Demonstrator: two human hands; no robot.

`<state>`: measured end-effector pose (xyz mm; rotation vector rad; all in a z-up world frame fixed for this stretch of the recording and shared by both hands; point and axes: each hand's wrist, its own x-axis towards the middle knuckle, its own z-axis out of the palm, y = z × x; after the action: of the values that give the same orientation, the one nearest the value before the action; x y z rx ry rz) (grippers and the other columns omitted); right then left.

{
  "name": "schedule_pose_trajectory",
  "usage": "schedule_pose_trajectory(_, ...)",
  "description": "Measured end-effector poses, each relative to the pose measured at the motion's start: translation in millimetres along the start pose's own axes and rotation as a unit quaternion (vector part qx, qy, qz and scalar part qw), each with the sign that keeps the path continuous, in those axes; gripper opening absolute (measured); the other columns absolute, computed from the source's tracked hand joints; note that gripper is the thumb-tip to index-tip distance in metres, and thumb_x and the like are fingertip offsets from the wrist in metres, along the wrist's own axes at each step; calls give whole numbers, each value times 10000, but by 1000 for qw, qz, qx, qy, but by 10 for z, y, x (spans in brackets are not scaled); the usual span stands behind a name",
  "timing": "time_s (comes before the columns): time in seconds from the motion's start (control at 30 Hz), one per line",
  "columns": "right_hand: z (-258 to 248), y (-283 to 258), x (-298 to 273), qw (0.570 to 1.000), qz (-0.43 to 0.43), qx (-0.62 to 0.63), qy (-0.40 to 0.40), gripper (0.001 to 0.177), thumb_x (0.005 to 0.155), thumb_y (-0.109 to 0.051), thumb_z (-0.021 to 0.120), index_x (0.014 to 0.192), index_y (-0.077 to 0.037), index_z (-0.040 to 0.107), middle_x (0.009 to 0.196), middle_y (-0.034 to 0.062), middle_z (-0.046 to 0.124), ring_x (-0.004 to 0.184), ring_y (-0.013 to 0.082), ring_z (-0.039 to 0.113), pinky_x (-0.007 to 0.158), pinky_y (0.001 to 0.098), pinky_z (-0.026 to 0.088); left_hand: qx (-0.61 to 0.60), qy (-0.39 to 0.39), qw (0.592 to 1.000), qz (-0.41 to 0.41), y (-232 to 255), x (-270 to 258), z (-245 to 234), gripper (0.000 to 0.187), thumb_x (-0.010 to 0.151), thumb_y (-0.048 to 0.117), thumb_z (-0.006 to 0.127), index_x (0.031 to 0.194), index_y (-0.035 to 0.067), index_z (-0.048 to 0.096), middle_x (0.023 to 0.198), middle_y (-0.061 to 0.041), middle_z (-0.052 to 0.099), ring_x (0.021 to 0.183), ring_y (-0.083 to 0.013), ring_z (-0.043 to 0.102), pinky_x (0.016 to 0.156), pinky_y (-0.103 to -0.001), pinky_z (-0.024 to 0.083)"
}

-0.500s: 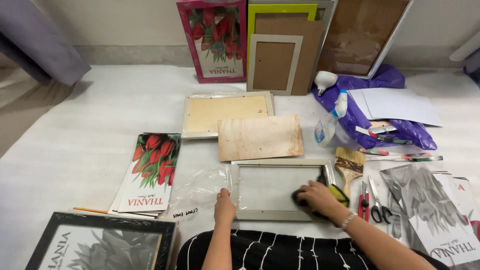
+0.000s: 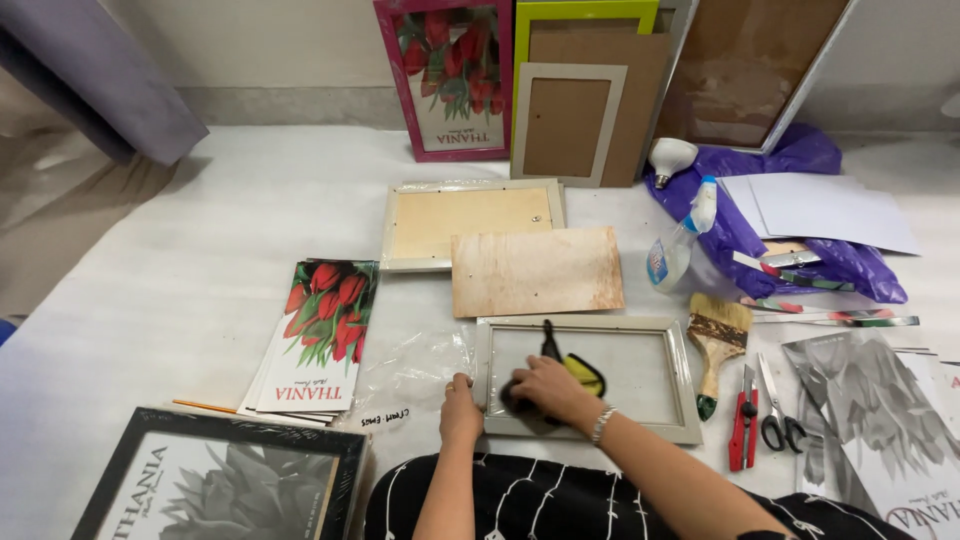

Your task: Cleaning the glass of a picture frame and assembling it with a print and a wooden backing board.

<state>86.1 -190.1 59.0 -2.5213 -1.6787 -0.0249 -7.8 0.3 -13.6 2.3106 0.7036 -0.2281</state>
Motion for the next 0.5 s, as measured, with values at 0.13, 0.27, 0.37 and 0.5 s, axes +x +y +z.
schedule_pose_trajectory(0.13, -25, 494, -702, 1000, 3, -12, -24, 111, 866, -177, 583, 844, -219, 683, 1002, -27, 643, 848, 255, 559, 853, 394, 474, 8, -17, 999, -31, 124, -49, -123, 468, 892, 69, 679, 1250, 222, 420, 1267, -39, 565, 1032, -314, 666, 855, -498, 539)
schedule_pose_trajectory(0.27, -67, 1005, -1571, 976, 88, -53, -192, 256, 835, -88, 733, 1030, -253, 732, 1168, -79, 665, 927, 174, 589, 961, 358, 515, 19, -57, 996, -66, 246, -92, -230, 451, 958, 84, 625, 1314, 236, 394, 1339, 11, 532, 1091, -242, 658, 911, -455, 557)
schedule_pose_trajectory(0.37, -118, 1184, -2010, 970, 123, -57, -201, 257, 835, -85, 703, 1018, -262, 739, 1184, -119, 652, 940, 168, 582, 965, 329, 524, 19, -59, 996, -71, 254, -92, -234, 458, 960, 75, 620, 1329, 221, 391, 1345, 4, 530, 1093, -254, 658, 914, -461, 558)
schedule_pose_trajectory(0.5, -147, 1040, -1953, 983, 113, -29, -144, 231, 838, -97, 673, 996, -247, 748, 1148, -120, 680, 881, 157, 566, 959, 316, 516, 21, -51, 997, -62, 245, -65, -197, 476, 944, 74, 642, 1336, 200, 402, 1341, -24, 538, 1110, -284, 655, 919, -477, 562)
